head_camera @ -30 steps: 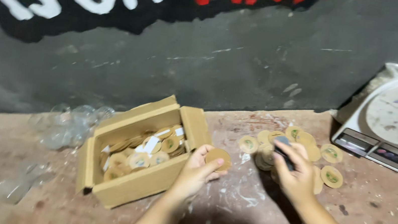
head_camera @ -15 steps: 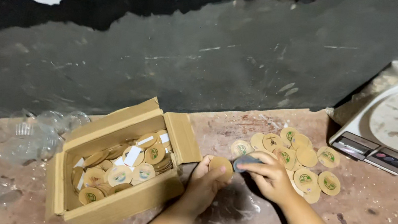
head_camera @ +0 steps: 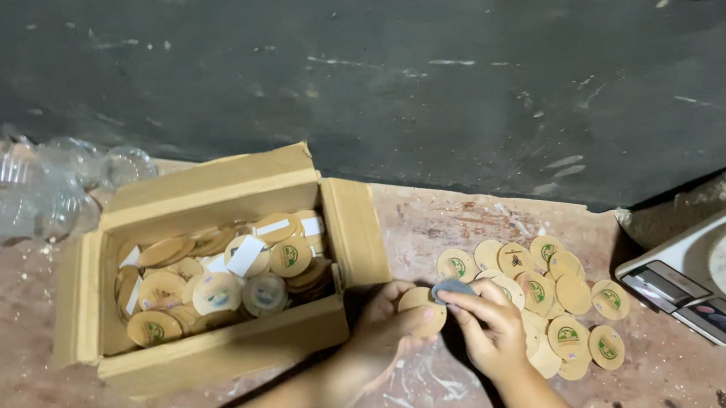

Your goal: The person repeatedly picks up small round wooden coasters from a cardboard box and rubs their edges with a grey sanding block. After sanding, the person places the coasters onto a pile on the table to the right. The process is repeated for multiple coasters throughout the clip.

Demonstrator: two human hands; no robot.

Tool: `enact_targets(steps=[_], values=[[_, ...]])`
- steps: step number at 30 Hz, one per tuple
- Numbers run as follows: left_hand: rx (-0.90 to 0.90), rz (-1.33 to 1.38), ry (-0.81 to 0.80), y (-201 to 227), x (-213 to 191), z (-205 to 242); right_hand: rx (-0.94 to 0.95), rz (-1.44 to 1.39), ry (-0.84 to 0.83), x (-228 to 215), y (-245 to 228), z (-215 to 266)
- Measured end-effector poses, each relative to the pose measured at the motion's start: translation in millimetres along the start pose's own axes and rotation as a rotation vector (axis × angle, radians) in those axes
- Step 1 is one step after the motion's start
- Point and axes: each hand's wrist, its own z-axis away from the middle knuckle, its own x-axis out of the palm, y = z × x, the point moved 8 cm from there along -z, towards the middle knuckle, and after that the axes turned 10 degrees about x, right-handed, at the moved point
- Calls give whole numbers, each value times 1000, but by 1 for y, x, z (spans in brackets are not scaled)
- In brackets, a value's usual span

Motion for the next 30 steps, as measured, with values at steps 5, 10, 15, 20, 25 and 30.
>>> enact_targets(steps=[5,10,15,20,25,30], values=[[-43,-112,71,10,2,2,84,-22,18,-4,8,1],[-23,-87,60,6,2,0,110,-59,15,-6,8,0],[112,-70,4,6,-3,-7,108,-156,20,-4,10,0],[185,-92,47,16,0,-4,57,-128,37,-5,13,5],[188,-243,71,26,2,-3,-85,23,-30,1,-1,9],[204,-205,54,9,-8,-13,-62,29,-46,1,-4,9]])
